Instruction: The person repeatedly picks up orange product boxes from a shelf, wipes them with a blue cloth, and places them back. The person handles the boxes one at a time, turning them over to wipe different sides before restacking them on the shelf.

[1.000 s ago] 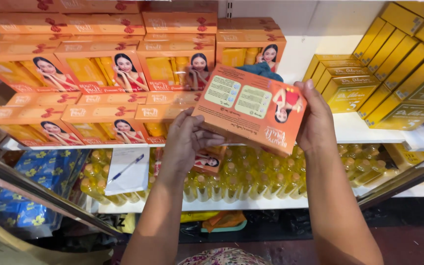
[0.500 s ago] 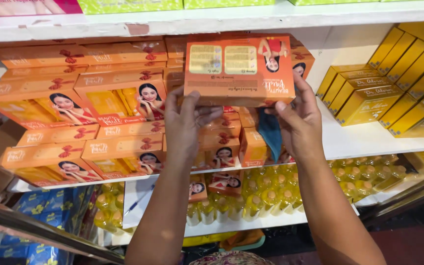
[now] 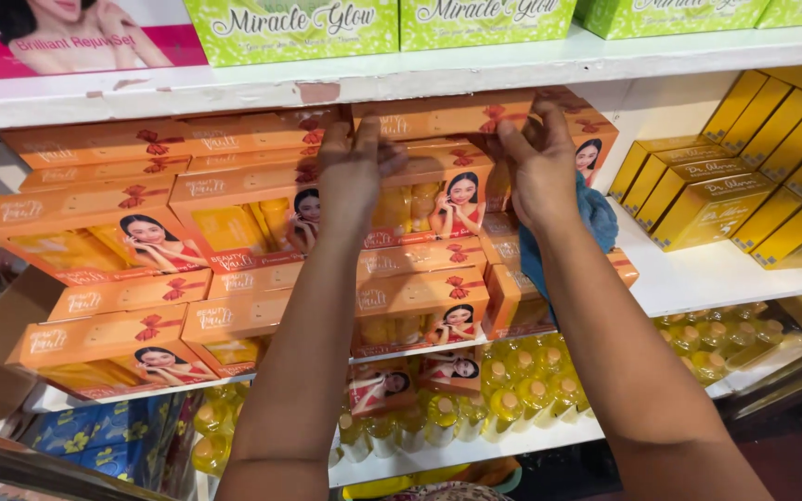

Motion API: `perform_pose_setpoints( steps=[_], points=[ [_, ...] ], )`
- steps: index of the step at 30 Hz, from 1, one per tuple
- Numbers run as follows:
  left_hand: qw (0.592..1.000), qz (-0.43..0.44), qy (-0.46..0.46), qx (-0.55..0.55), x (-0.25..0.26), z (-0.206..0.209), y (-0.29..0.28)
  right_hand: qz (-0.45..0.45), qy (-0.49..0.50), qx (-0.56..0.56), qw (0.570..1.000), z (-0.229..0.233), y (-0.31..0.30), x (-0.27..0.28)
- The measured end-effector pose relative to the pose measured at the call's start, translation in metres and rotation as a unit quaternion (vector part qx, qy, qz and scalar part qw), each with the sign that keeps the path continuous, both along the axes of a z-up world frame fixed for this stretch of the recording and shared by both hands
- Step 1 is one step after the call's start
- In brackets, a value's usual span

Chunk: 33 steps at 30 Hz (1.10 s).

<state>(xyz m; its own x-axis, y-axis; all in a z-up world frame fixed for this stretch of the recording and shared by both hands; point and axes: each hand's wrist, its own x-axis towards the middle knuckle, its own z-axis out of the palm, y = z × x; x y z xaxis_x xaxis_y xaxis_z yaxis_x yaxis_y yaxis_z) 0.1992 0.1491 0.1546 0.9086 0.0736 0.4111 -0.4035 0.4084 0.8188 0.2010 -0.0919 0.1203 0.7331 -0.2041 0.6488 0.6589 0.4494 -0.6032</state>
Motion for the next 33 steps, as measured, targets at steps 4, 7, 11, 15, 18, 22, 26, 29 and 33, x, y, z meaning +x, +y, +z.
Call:
perform_pose_setpoints(
  steps=[4, 7, 11, 15, 18, 22, 26, 29, 33],
  points=[
    [0.999, -0.017, -0.027, -0.031, 0.044, -0.015, 0.003, -0.033, 0.015, -0.011, 0.999, 0.024, 0.015, 0.01],
    [0.993, -0.017, -0.081, -0.083, 0.034, -0.02, -0.001, -0.145, 0.029, -0.064, 0.987, 0.026, 0.024, 0.021],
    [0.926, 0.251, -0.198, 0.201, -0.026, -0.019, -0.002, -0.36, 0.017, -0.255, 0.897, 0.014, 0.04, 0.0],
    [0.788, 0.331, -0.216, 0.473, -0.072, -0.006, 0.002, -0.531, -0.055, -0.389, 0.75, -0.001, 0.058, -0.031],
    [0.698, 0.391, -0.24, 0.549, -0.07, -0.01, 0.0, -0.512, -0.025, -0.452, 0.73, 0.003, 0.07, -0.048],
    [0.654, 0.39, -0.233, 0.604, -0.066, -0.016, -0.007, -0.517, -0.027, -0.484, 0.705, 0.004, 0.078, -0.052],
    [0.665, 0.346, -0.21, 0.627, -0.062, -0.021, -0.016, -0.517, -0.03, -0.5, 0.694, 0.001, 0.08, -0.053],
    [0.646, 0.359, -0.214, 0.638, -0.059, -0.023, -0.024, -0.519, -0.031, -0.512, 0.683, -0.003, 0.08, -0.05],
    [0.636, 0.364, -0.208, 0.648, -0.045, -0.032, -0.036, -0.526, -0.033, -0.52, 0.672, -0.003, 0.076, -0.045]
  ],
)
